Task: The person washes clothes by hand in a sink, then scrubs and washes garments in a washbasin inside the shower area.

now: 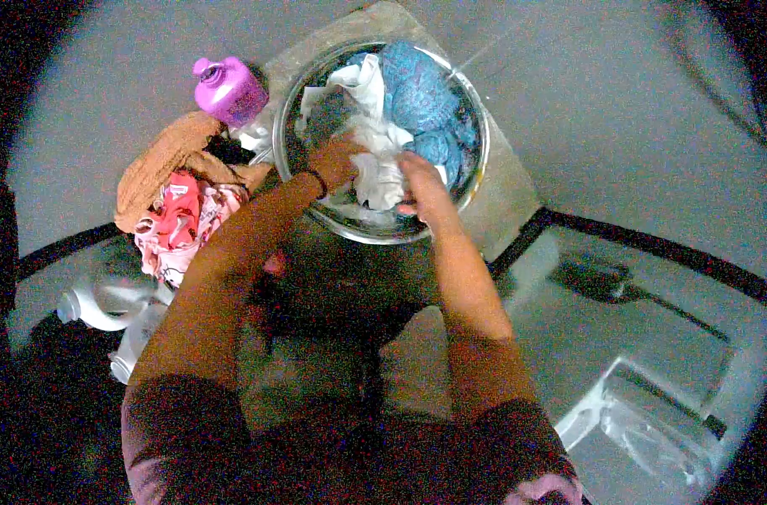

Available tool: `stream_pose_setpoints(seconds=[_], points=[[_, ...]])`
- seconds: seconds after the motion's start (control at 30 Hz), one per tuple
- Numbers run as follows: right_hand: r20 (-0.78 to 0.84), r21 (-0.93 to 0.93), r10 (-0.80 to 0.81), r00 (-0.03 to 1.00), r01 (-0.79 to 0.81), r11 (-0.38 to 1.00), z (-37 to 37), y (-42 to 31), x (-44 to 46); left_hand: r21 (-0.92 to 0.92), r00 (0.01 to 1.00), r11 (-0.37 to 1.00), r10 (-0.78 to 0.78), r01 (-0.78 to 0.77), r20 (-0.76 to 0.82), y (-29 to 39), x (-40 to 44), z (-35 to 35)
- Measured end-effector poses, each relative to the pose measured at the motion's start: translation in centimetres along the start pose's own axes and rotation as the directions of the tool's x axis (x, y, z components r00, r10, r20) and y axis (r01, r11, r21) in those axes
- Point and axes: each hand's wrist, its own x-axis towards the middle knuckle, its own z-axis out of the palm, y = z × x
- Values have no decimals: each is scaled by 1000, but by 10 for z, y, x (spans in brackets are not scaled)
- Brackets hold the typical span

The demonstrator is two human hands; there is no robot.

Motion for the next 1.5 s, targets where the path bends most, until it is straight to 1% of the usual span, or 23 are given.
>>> stream_pose_setpoints(seconds=[0.1, 0.2, 0.27, 0.3, 0.37, 0.43, 0.47, 0.5, 0.53, 0.57, 0.6, 0.63, 0.67, 0.73, 0.87, 0.97, 1.13, 1.2, 1.27, 1.4, 1.43, 1.47, 1.5], points=[[122, 212, 66, 990, -91, 973, 1, -10, -11, -534, 960, 828, 15, -168, -280, 12, -8, -24], [348, 635, -82, 934, -171, 753, 2, -10, -13, -580, 922, 742, 134, -335, -362, 66, -29, -63], [364, 483, -509, 780, 309, 819, -45, 70, 96, -511, 848, 734, 166, -448, -504, 99, -45, -72], [389, 687, -439, 810, 62, 724, -26, 41, 51, -428, 790, 749, 202, -505, -580, 108, -50, -66], [349, 834, -406, 845, -82, 546, 6, 11, -12, -342, 720, 756, 236, -558, -652, 115, -45, -64], [270, 866, -380, 885, -50, 498, 25, -4, -37, -257, 931, 929, 178, -266, -318, 106, -23, -72], [222, 856, -353, 909, -9, 516, 29, -10, -37, -253, 943, 939, 156, -234, -295, 93, 4, -63], [174, 777, -299, 938, 56, 627, 17, -1, -11, -208, 969, 978, -73, 22, -237, 86, 14, -74], [192, 695, -384, 903, 151, 703, 0, 6, 8, -132, 936, 990, -1, -48, -353, 72, 9, -87], [112, 279, -455, 884, 411, 868, -16, 2, 20, -81, 874, 995, 19, -66, -485, 60, 10, -82], [69, -220, -540, 839, 541, 812, -27, -1, 24, -87, 876, 994, 22, -73, -483, 45, 15, -75], [24, 264, -290, 957, 274, 925, -5, -41, -20, -141, 886, 968, 127, -209, -446, 30, 22, -69], [17, 254, -290, 957, 276, 927, -9, -56, -28, -197, 877, 921, 230, -336, -421, 19, 24, -67], [-152, -213, -322, 934, 287, 934, -24, -78, -32, -570, 924, 743, 177, -351, -338, 15, 12, -82], [-273, -134, -388, 880, 365, 921, -29, -101, -49, -703, 902, 568, 214, -427, -375, 32, -10, -134], [-130, 217, -335, 933, 357, 909, -17, -123, -89, -697, 868, 530, 185, -483, -460, 41, -13, -159], [-34, 152, -486, 873, 485, 861, -32, -118, -108, -783, 789, 97, 108, -614, -605, 53, -20, -185], [-4, -266, -639, 769, 615, 742, -29, -107, -118, -695, 709, 140, 124, -706, -695, 60, -21, -192], [3, -322, -623, 783, 590, 740, -22, -107, -131, -824, 893, -476, 153, -308, -423, 72, -28, -197], [-276, -384, -594, 756, 480, 789, -19, -101, -142, -847, 870, -461, 263, -266, -417, 60, -16, -182], [-290, -403, -723, 627, 605, 686, -33, -91, -131, -865, 837, -152, 221, -478, -501, 48, 3, -162], [-305, -426, -824, 477, 706, 566, -45, -84, -125, -870, 840, -147, 228, -471, -493, 42, 2, -154], [-307, -186, -713, 630, 695, 694, -48, -86, -130, -839, 821, 54, 247, -542, -515, 39, -4, -151]])
